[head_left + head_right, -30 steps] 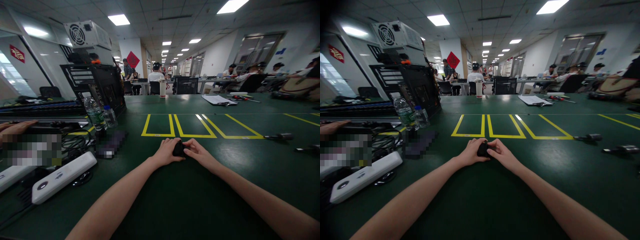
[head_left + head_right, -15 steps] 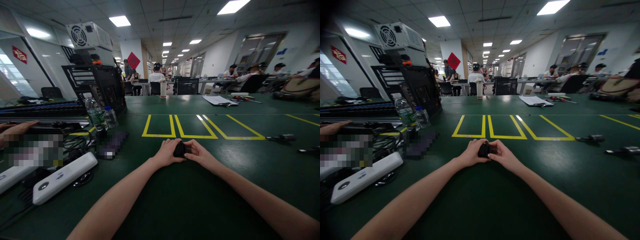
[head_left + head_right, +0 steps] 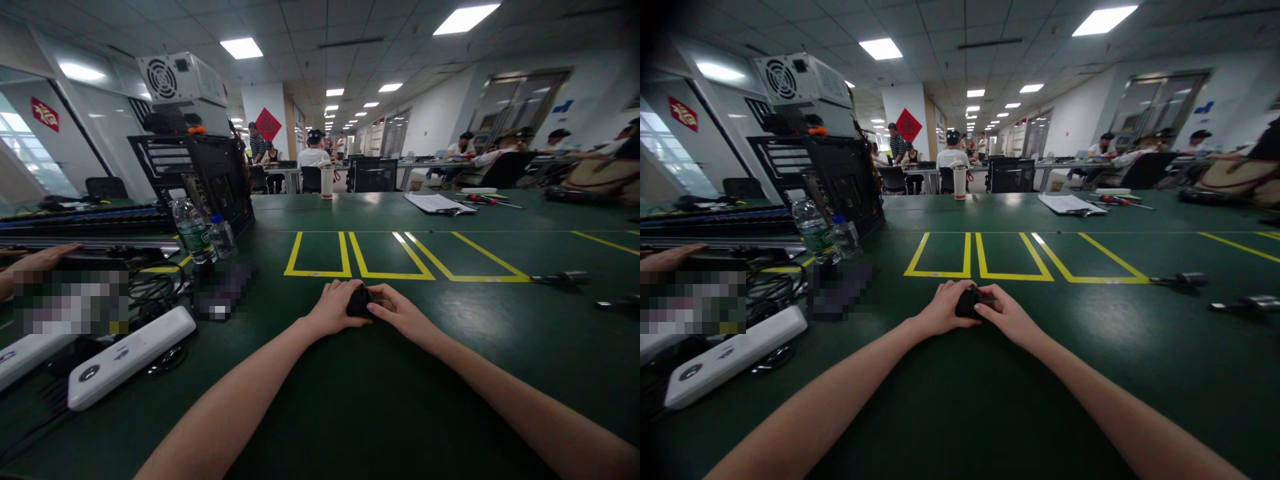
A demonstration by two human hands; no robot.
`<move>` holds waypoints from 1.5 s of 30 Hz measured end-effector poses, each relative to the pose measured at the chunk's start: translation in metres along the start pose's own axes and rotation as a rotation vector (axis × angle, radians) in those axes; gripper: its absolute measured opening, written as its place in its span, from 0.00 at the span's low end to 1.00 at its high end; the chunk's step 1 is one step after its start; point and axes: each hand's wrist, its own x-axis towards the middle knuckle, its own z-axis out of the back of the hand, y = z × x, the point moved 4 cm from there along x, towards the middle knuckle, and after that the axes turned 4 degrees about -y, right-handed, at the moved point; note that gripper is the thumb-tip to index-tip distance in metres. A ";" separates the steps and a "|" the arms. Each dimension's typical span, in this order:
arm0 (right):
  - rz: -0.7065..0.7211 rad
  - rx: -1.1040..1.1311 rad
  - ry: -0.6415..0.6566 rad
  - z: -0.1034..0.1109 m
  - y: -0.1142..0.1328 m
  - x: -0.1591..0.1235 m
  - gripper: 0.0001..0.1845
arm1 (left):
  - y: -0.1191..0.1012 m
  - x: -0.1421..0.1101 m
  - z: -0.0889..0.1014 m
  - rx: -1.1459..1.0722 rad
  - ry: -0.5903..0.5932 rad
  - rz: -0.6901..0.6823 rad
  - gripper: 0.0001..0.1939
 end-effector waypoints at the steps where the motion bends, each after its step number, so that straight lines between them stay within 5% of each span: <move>1: 0.010 0.015 0.015 -0.001 0.001 -0.001 0.18 | 0.000 0.000 0.000 0.001 0.003 0.003 0.33; 10: 0.024 -0.025 -0.074 0.001 0.004 0.001 0.12 | -0.002 -0.001 0.002 0.002 0.006 -0.006 0.33; 17: 0.017 0.013 0.037 0.000 0.006 -0.003 0.17 | 0.000 -0.001 0.001 -0.009 -0.007 -0.024 0.33; 23: 0.001 0.007 -0.006 -0.002 0.012 -0.006 0.11 | 0.000 -0.001 0.002 -0.021 -0.004 -0.019 0.33; 33: 0.034 0.055 0.028 -0.001 0.005 -0.002 0.19 | 0.001 0.000 -0.001 0.003 -0.005 -0.003 0.34; 39: 0.009 0.001 -0.024 0.001 0.008 -0.003 0.11 | -0.002 0.000 0.002 0.003 -0.004 0.002 0.34; 45: 0.012 -0.001 0.012 0.002 0.005 0.000 0.16 | -0.002 0.000 0.002 -0.012 0.009 0.021 0.33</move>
